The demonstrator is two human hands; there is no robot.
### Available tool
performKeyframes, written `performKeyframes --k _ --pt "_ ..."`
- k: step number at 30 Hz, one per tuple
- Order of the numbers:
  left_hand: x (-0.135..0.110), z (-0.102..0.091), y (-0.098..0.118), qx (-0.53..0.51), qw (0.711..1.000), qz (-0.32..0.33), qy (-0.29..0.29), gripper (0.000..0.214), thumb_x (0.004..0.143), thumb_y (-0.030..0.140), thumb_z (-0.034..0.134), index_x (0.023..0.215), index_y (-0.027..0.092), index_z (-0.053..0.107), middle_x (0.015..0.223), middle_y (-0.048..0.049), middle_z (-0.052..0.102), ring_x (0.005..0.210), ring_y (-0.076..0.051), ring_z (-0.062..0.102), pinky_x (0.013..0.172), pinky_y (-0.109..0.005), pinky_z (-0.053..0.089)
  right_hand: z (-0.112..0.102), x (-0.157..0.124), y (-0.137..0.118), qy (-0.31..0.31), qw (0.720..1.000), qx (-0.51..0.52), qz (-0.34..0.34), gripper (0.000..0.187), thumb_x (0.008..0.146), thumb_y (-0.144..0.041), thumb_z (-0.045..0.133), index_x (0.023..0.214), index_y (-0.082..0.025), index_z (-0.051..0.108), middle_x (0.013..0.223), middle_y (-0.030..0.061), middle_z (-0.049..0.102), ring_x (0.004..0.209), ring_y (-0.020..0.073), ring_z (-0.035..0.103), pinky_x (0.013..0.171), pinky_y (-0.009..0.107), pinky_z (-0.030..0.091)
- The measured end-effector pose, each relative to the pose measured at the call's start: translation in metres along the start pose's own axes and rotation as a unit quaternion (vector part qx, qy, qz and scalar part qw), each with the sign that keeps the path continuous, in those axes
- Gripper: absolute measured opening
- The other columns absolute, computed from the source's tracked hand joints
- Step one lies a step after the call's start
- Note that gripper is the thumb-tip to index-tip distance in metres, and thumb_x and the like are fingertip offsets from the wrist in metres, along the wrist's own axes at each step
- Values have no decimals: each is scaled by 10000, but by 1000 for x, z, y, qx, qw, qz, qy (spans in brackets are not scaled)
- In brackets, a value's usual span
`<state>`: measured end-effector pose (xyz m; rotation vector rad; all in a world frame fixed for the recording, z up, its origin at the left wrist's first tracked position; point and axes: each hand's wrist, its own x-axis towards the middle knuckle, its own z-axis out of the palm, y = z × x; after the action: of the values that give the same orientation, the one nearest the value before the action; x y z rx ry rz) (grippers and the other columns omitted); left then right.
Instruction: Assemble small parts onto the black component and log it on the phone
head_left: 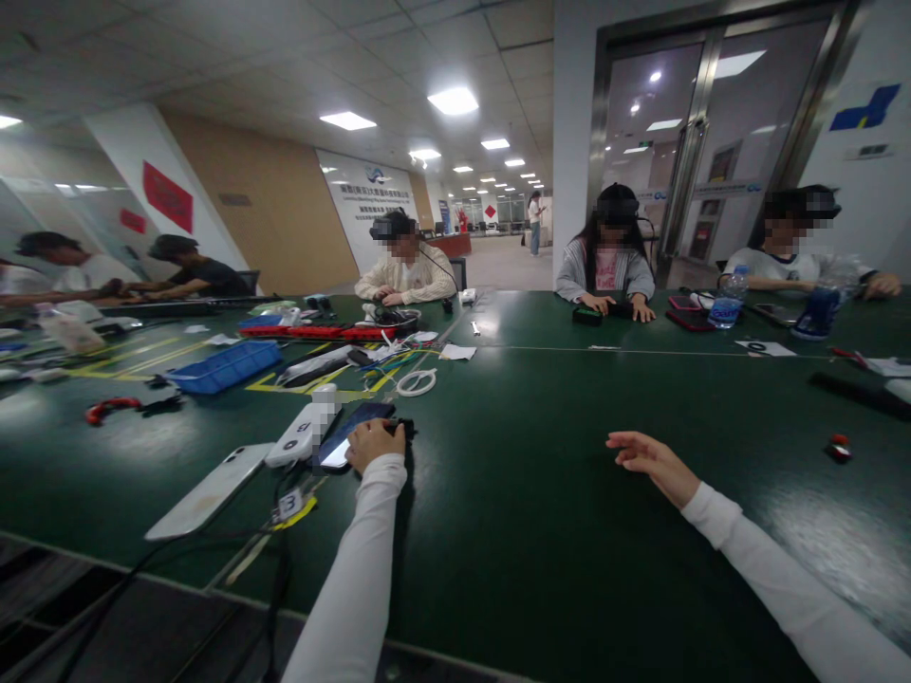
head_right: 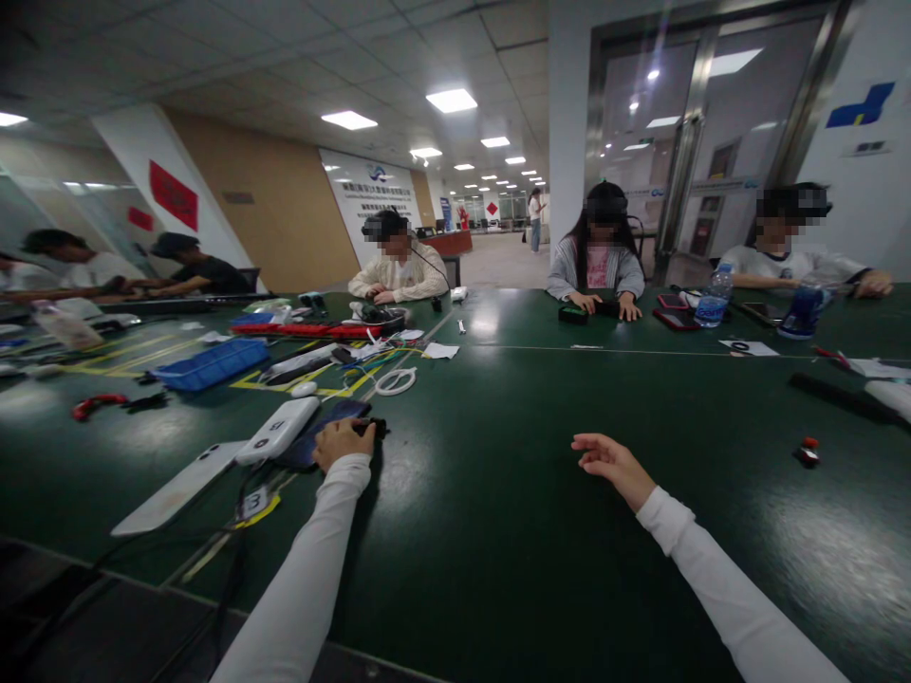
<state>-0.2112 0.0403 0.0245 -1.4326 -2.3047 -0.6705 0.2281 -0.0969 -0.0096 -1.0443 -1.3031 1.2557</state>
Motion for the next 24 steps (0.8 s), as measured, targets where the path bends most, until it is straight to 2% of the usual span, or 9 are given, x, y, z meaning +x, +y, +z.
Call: performKeyframes --k 9,19,24 --pt "0 0 -1 -8 1000 2 -18 325 708 402 441 960 219 534 1028 -95 466 1007 -271 359 766 -399 325 3 -4 -9 -3 1000 -14 16 371 682 -225 559 1050 -224 513 1049 53 542 872 187 530 834 399 403" --pt "-2 -8 3 3 997 17 -70 317 730 366 432 1005 248 536 1050 -90 468 999 -272 368 754 -391 335 -2 -2 -1 -11 1000 -10 10 374 681 -227 568 1051 -232 518 1057 49 543 880 195 526 835 410 404" --pt "-2 -3 2 7 998 33 -60 320 731 352 431 1016 249 535 1032 -91 473 972 -268 384 724 -375 349 -3 1 4 -10 1000 -3 5 373 675 -220 575 1045 -232 523 1051 53 547 868 193 527 827 408 402"
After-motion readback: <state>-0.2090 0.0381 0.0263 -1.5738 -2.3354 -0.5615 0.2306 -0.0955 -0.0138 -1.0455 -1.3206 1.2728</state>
